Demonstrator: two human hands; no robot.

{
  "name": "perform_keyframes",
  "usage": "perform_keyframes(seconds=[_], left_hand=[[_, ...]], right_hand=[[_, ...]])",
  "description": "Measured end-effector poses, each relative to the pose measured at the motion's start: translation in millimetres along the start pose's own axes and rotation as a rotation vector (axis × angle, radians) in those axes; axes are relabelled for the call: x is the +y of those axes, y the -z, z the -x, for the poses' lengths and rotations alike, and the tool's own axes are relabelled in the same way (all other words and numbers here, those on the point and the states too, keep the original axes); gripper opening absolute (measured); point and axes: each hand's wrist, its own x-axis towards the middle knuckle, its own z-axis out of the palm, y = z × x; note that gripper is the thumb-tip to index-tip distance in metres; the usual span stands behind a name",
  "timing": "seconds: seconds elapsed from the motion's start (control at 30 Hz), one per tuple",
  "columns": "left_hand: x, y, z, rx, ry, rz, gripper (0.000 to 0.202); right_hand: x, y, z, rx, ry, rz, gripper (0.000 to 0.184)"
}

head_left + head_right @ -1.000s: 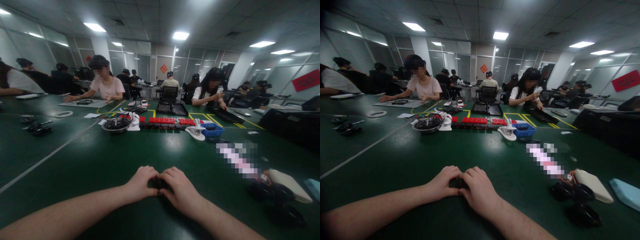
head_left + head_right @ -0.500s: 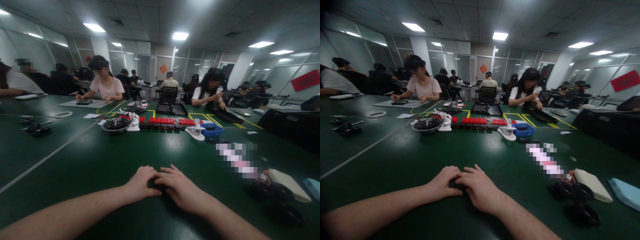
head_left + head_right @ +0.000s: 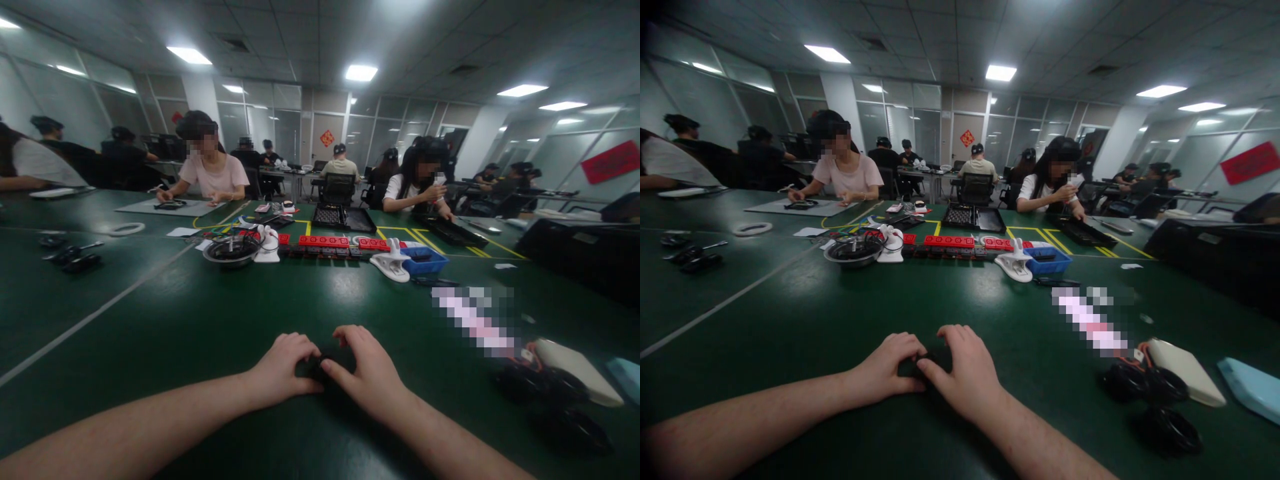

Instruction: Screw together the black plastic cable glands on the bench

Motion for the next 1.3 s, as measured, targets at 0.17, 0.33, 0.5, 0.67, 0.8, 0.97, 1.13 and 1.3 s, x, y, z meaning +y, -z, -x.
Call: perform_keyframes(seconds=[0.17,0.33,0.5,0.67,0.8,0.97,1.13,1.3], left_hand=[[2,0.3,0,0.001,0.004,0.018,0.026],[0,-3.3,0,0.010,0.003,-0.013,0.024],[-1,-3.5,0,0.006,0.005,-0.018,0.026],[0,-2.8,-1,0.011,-0.001,-0.021,0.030],[0,-2.4,-1,0.003,0.006,-0.014,0.031],[-2,-2.3,0,-0.014,0.011,-0.022,0.033],[-2,-2.0,0,-0.008,0.004,-0.017,0.033],[-3,-2.7,0,-0.006,0.004,-0.023,0.034]], right_hand=[[-6,-10,1,-0.010,-0.063,0.109,0.038],[-11,-13,1,-0.035,0.005,0.215,0.021],[-10,-10,1,-0.079,0.105,0.213,0.014],[-10,-1,1,-0.164,0.209,0.150,0.019],[-9,6,1,-0.222,0.285,0.077,0.027],[-7,14,0,-0.305,0.349,0.002,0.034],[-5,22,-1,-0.422,0.345,-0.038,0.039],[-3,23,-2,-0.431,0.353,-0.062,0.041]])
